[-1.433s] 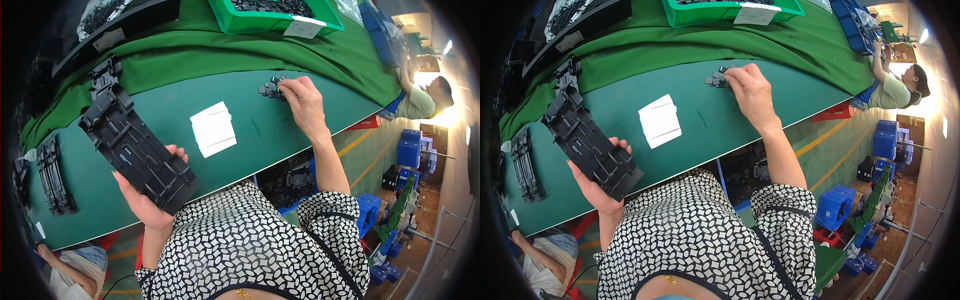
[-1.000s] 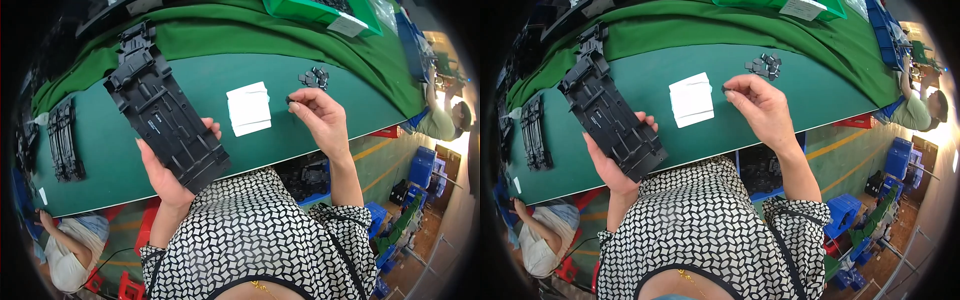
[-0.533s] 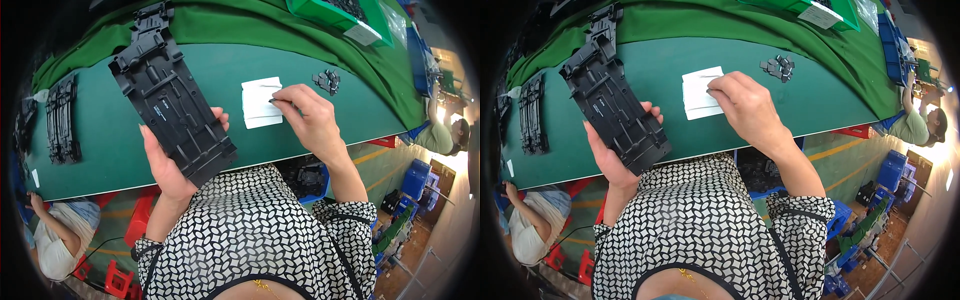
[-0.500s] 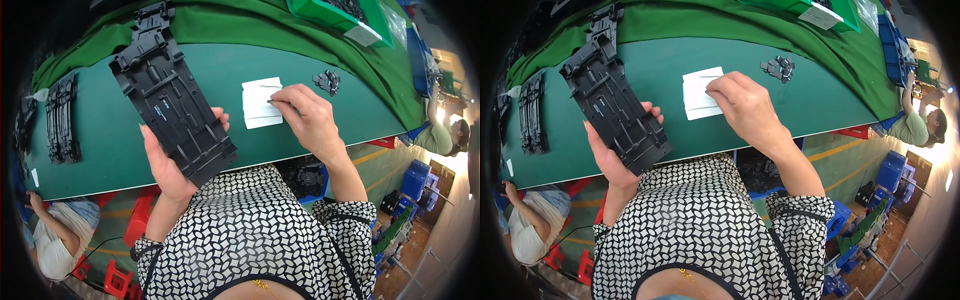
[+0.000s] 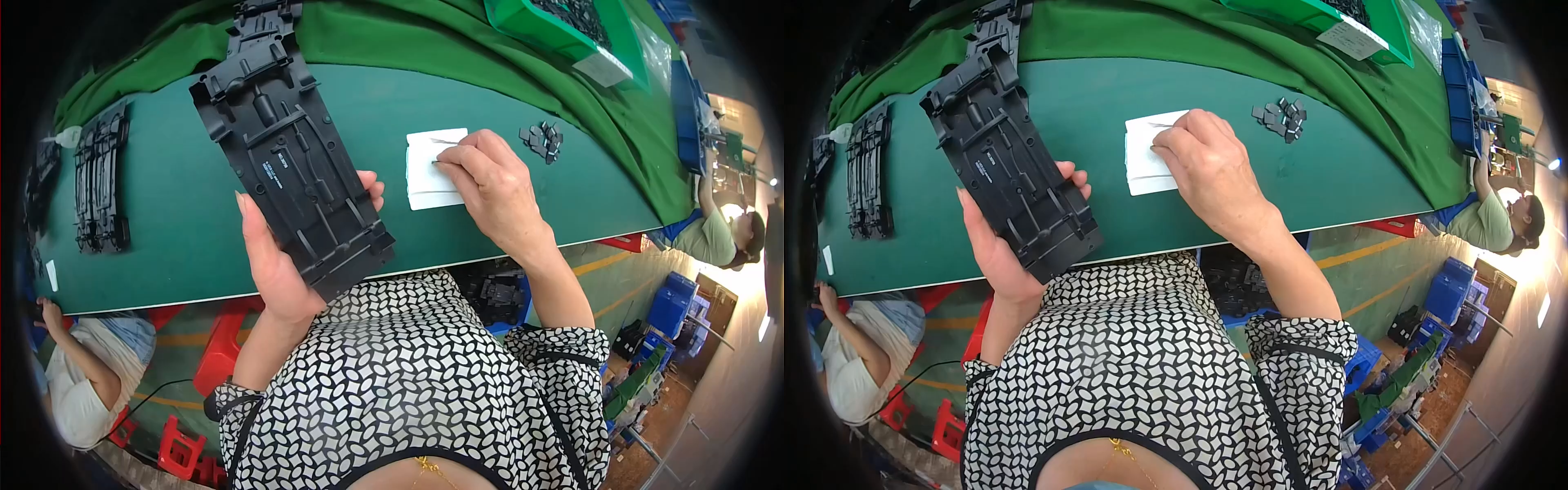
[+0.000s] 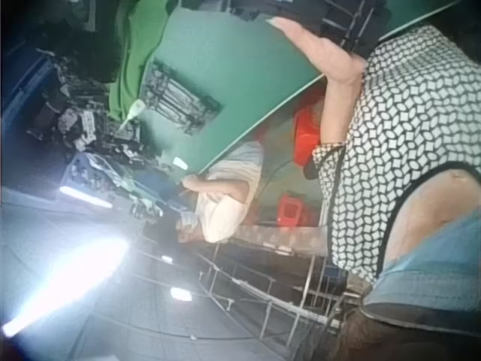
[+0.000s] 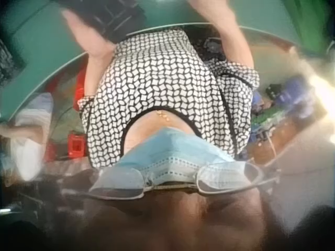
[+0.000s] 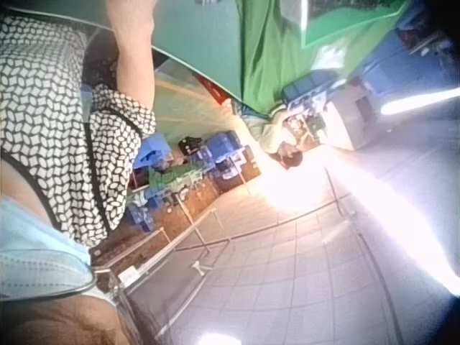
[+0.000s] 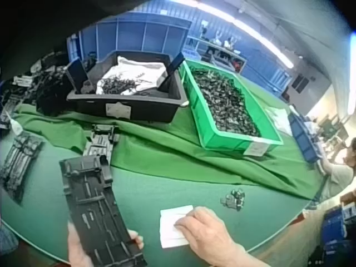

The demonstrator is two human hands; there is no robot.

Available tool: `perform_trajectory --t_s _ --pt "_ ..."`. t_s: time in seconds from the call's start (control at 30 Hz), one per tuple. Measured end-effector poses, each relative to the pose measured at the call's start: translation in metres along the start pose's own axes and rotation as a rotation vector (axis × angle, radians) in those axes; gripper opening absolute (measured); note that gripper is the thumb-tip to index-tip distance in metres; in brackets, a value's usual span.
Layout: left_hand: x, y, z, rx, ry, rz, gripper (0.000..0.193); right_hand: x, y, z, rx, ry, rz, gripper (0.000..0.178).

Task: Assembling plastic toy car chassis by fitting small components and applying adhesive.

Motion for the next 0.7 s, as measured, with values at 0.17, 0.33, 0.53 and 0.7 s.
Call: perform_trajectory --t_s 0.17,0.33,0.53,0.7 --pt "0.0 0.0 0.0 0.006 0.015 0.001 0.078 -0.005 -0.001 0.013 -0.004 -0.15 -0.113 0.008" --pt "0.0 0.0 0.0 0.018 -0.01 -0.004 0.079 -0.018 0.003 0.012 -0.011 -0.213 -0.233 0.007" --pt "0.001 0.001 -0.001 0.012 0.004 0.003 0.079 -0.019 0.006 0.01 -0.048 -0.115 -0.17 0.008" --pt "0.002 0.0 -0.002 0.01 0.003 0.005 0.079 -0.014 0.004 0.008 -0.067 -0.052 -0.099 0.009"
Point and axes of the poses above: each hand's wrist, its own y-axis away from the middle knuckle, its own z-axis out of the back of the hand, x = y × z, the point moved 10 cm from there along -y, towards the middle knuckle, and after that the axes turned 7 degrees about -z, right-handed, at the moved point
